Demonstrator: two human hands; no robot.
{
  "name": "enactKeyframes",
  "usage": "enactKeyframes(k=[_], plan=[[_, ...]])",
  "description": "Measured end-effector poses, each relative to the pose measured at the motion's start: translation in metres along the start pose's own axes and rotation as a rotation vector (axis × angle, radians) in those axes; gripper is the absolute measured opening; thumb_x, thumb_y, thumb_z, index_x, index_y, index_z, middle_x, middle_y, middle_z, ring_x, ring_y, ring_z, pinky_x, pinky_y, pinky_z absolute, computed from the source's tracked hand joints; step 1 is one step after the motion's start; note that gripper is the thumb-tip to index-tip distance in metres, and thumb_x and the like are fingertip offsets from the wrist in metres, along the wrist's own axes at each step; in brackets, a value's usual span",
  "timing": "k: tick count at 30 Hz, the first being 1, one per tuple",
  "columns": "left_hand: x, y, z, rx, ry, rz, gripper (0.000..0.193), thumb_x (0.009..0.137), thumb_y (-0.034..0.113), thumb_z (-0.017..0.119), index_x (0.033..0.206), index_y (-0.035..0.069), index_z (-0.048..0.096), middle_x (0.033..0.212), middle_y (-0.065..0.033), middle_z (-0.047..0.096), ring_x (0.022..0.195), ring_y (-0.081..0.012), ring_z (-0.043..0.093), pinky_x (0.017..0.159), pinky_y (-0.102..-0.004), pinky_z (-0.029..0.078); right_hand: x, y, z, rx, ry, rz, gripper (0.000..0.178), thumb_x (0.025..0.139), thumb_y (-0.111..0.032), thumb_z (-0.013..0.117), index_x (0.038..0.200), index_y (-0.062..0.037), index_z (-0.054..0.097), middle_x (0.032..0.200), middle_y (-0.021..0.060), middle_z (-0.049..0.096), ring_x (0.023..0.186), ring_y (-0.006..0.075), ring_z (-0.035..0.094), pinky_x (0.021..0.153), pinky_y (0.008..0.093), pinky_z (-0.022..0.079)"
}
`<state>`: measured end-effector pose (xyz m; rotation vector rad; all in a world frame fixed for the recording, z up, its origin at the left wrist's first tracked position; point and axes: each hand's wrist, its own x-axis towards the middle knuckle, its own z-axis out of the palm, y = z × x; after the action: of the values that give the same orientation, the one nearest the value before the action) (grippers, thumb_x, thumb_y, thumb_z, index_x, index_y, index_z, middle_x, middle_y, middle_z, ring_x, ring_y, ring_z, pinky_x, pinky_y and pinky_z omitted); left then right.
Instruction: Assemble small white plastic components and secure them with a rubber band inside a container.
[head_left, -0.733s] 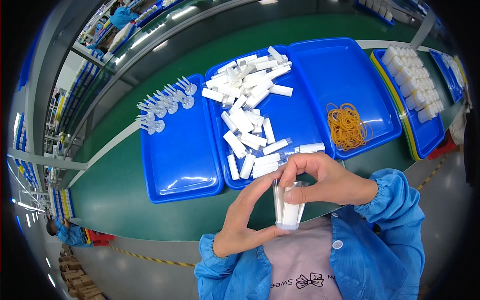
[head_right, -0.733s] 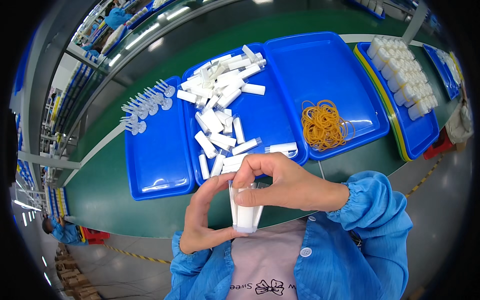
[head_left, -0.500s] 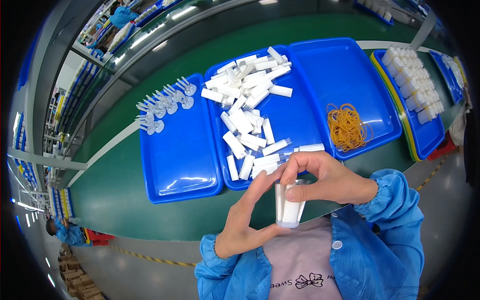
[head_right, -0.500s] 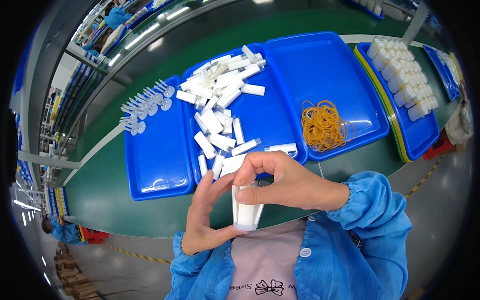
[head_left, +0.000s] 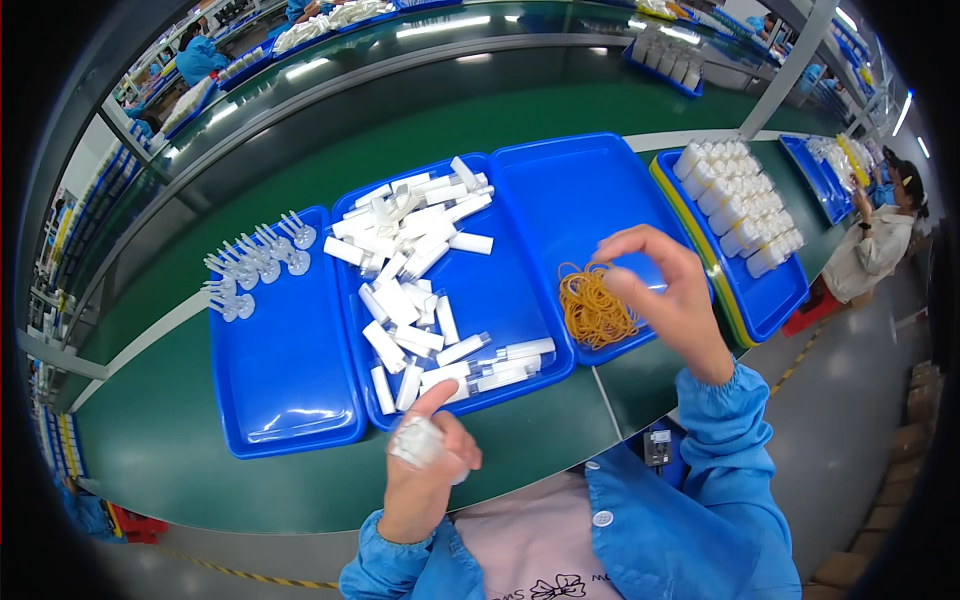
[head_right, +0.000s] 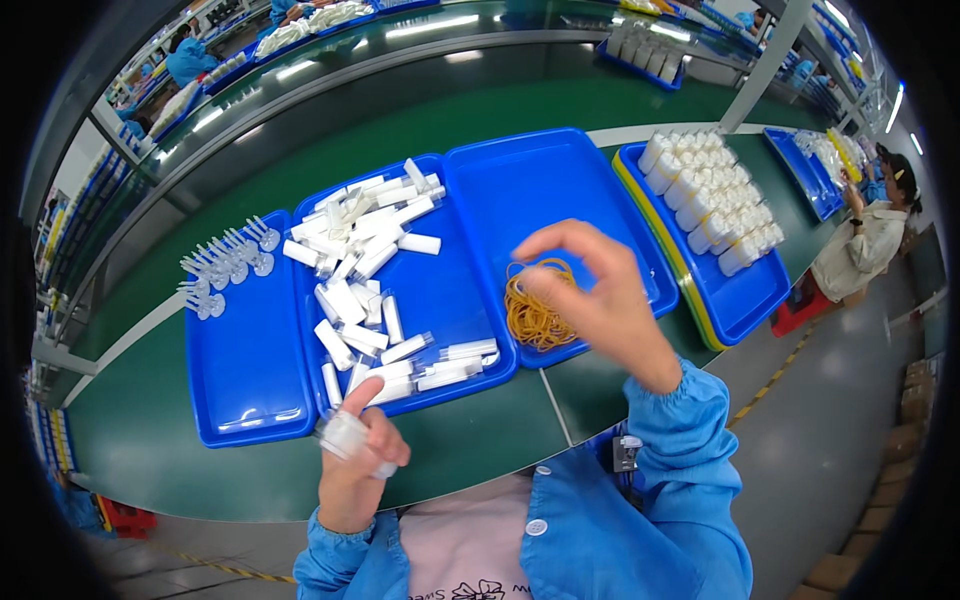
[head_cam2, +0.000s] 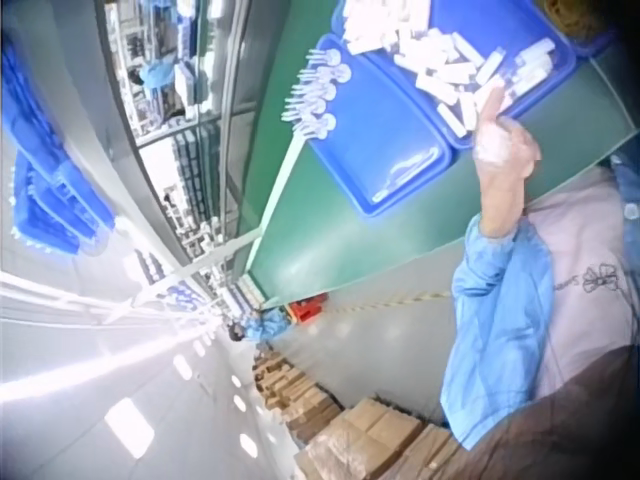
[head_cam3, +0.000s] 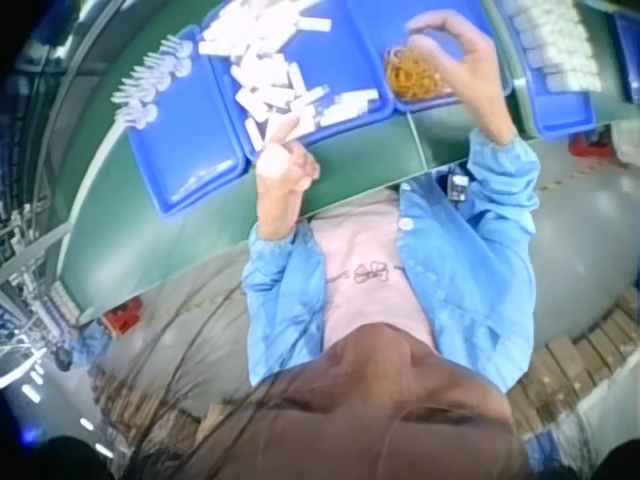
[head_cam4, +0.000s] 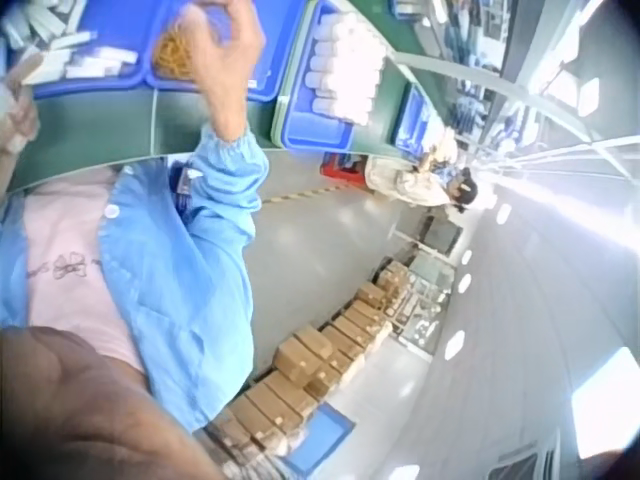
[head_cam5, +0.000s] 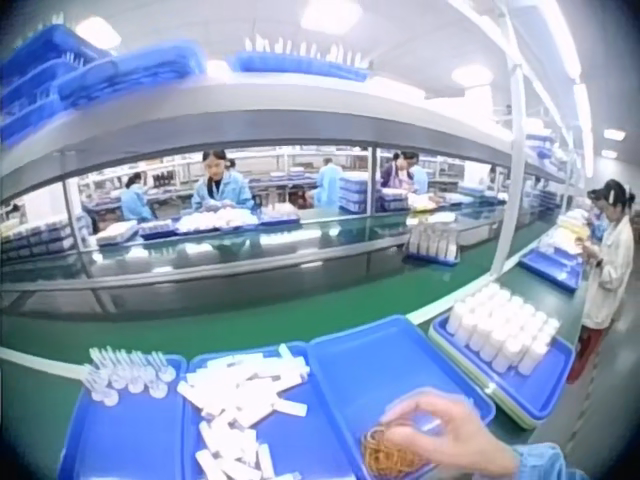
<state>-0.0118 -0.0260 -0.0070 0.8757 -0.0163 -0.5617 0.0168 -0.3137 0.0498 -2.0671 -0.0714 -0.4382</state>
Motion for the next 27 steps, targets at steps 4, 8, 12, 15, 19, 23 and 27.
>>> enactKeyframes(k=[4, 8, 12, 15, 19, 23, 27], plan=[[0.004, -0.007, -0.008, -0.041, 0.004, 0.012, 0.045, 0.086, 0.035, 0.068, 0.115, 0.005, 0.05, 0.081, -0.004, 0.05, 0.075, -0.0172, 0.053, 0.07, -0.0353, 0.046, -0.003, 0.054, -0.026, -0.359, -0.03, -0.031, 0.013, 0.076, -0.009, 0.067, 0.089, -0.0044, 0.066, 0.085, 0.0079, 0.063, 0.084, 0.0247, 0.058, 0.075, 0.0348, 0.046], [0.003, -0.01, -0.014, -0.07, -0.038, -0.045, 0.036, 0.089, 0.039, 0.064, 0.104, 0.01, 0.049, 0.077, -0.0031, 0.048, 0.073, -0.0194, 0.053, 0.073, -0.0392, 0.046, -0.009, 0.087, -0.017, -0.564, -0.02, -0.043, 0.013, 0.075, -0.011, 0.069, 0.087, -0.0084, 0.068, 0.079, 0.0075, 0.059, 0.079, 0.027, 0.053, 0.07, 0.0385, 0.043], [0.001, -0.007, -0.013, -0.091, -0.014, -0.06, 0.032, 0.085, 0.034, 0.069, 0.096, 0.011, 0.05, 0.072, -0.0025, 0.048, 0.07, -0.0185, 0.054, 0.072, -0.0372, 0.047, -0.005, 0.1, -0.014, -0.609, -0.085, -0.035, 0.009, 0.075, -0.01, 0.069, 0.084, -0.0083, 0.067, 0.078, 0.0069, 0.057, 0.08, 0.0255, 0.053, 0.07, 0.037, 0.043], [0.002, -0.008, -0.013, -0.074, 0.01, -0.041, 0.032, 0.085, 0.033, 0.07, 0.095, 0.011, 0.05, 0.071, -0.0027, 0.048, 0.068, -0.0175, 0.053, 0.07, -0.0363, 0.047, -0.004, 0.106, -0.014, -0.604, -0.045, -0.081, 0.007, 0.075, -0.011, 0.07, 0.079, -0.0075, 0.066, 0.075, 0.0065, 0.058, 0.077, 0.0253, 0.053, 0.068, 0.037, 0.042], [0.003, -0.009, -0.013, -0.056, 0.013, -0.019, 0.031, 0.084, 0.031, 0.071, 0.095, 0.01, 0.05, 0.07, -0.0033, 0.049, 0.067, -0.0178, 0.053, 0.068, -0.0358, 0.046, -0.001, 0.106, -0.024, -0.512, 0.128, -0.088, 0.008, 0.074, -0.01, 0.071, 0.075, -0.0065, 0.065, 0.073, 0.0067, 0.058, 0.072, 0.0251, 0.054, 0.064, 0.036, 0.042], [0.004, -0.013, -0.012, 0.019, 0.028, 0.037, 0.036, 0.081, 0.021, 0.073, 0.106, 0.007, 0.052, 0.07, -0.0032, 0.051, 0.064, -0.0152, 0.052, 0.064, -0.0323, 0.046, -0.001, 0.095, -0.034, -0.541, 0.297, -0.091, 0.008, 0.073, -0.008, 0.071, 0.073, -0.0058, 0.064, 0.074, 0.0076, 0.059, 0.07, 0.0247, 0.055, 0.064, 0.0354, 0.041], [0.006, -0.01, 0.006, 0.518, 0.053, 0.08, 0.071, 0.071, 0.011, 0.076, 0.131, 0.001, 0.041, 0.066, -0.0021, 0.053, 0.059, -0.0105, 0.051, 0.056, -0.024, 0.042, -0.008, 0.054, -0.013, -0.523, 0.304, -0.236, 0.009, 0.073, -0.007, 0.071, 0.071, -0.0074, 0.062, 0.073, 0.0077, 0.056, 0.073, 0.0262, 0.054, 0.065, 0.0369, 0.042]])
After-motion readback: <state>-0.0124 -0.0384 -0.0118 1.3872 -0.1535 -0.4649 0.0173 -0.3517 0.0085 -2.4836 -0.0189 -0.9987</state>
